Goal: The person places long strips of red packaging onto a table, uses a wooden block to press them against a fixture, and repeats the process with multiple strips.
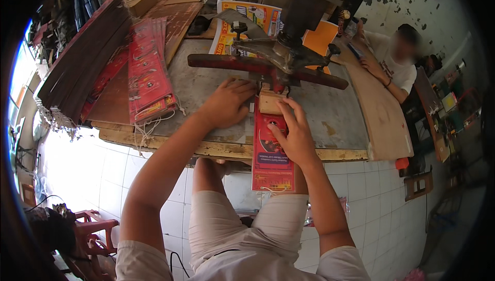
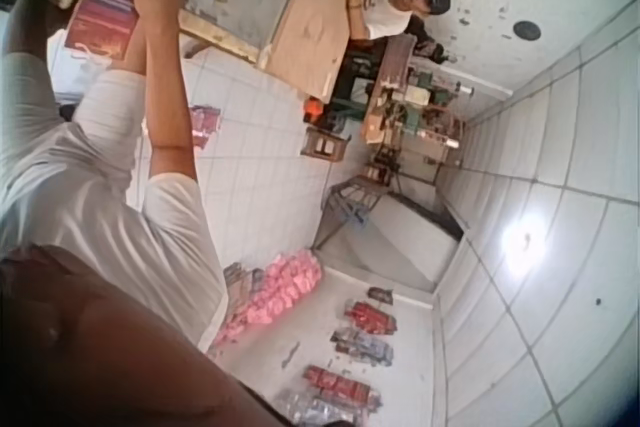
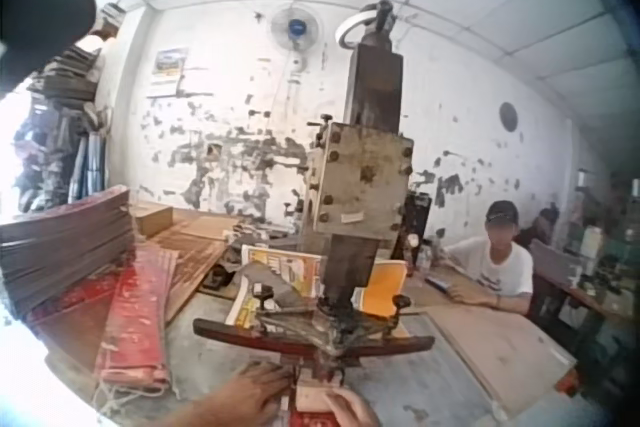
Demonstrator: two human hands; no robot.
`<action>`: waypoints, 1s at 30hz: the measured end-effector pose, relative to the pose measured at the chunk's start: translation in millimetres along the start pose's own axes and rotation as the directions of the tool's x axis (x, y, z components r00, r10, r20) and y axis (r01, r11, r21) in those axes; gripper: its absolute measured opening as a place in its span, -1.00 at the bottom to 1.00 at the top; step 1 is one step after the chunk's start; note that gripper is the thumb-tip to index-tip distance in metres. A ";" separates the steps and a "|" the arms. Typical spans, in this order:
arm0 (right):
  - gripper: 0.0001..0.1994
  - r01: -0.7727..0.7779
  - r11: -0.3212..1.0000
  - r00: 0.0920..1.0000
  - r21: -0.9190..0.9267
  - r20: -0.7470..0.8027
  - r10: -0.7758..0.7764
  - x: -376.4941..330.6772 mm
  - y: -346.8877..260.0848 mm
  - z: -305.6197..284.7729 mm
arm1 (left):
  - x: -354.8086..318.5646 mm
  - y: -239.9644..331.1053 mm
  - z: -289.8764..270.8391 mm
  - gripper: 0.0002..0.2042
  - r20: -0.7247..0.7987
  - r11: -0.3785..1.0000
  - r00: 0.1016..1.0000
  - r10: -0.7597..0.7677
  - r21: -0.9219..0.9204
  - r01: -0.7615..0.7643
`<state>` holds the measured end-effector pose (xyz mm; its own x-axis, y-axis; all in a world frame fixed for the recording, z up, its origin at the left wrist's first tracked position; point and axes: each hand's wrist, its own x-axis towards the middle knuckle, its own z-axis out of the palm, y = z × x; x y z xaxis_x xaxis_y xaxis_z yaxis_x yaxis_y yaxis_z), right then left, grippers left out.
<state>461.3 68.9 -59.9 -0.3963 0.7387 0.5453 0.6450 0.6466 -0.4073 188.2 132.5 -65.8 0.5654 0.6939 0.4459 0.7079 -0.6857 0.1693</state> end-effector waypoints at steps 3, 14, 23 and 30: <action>-0.34 0.003 1.000 1.000 -0.009 -0.009 -0.004 -1.1 -0.2 0.2 | -0.7 0.6 -0.5 -0.37 -0.007 1.000 1.000 0.004 0.027 -0.004; -0.41 -0.089 0.980 0.991 0.177 -0.086 0.105 -1.6 20.2 10.0 | -33.9 63.3 -12.2 -0.47 -0.099 0.950 0.984 -0.151 -0.290 0.117; -0.64 -0.064 0.952 0.996 0.299 -0.035 0.078 -79.9 -3.6 -66.2 | -111.5 134.6 -23.9 -0.53 -0.166 0.906 0.952 -0.256 -0.385 0.176; -0.67 -0.505 0.860 0.772 0.077 -0.406 0.490 -103.4 185.0 -173.1 | -153.7 131.9 41.5 -0.52 -0.378 0.935 0.869 -0.321 0.024 0.355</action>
<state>734.7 79.2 -64.9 0.2755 0.8092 0.5190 0.7043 0.1976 -0.6819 212.3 -55.5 -148.5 0.1045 0.7395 0.6650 0.8724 -0.3892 0.2958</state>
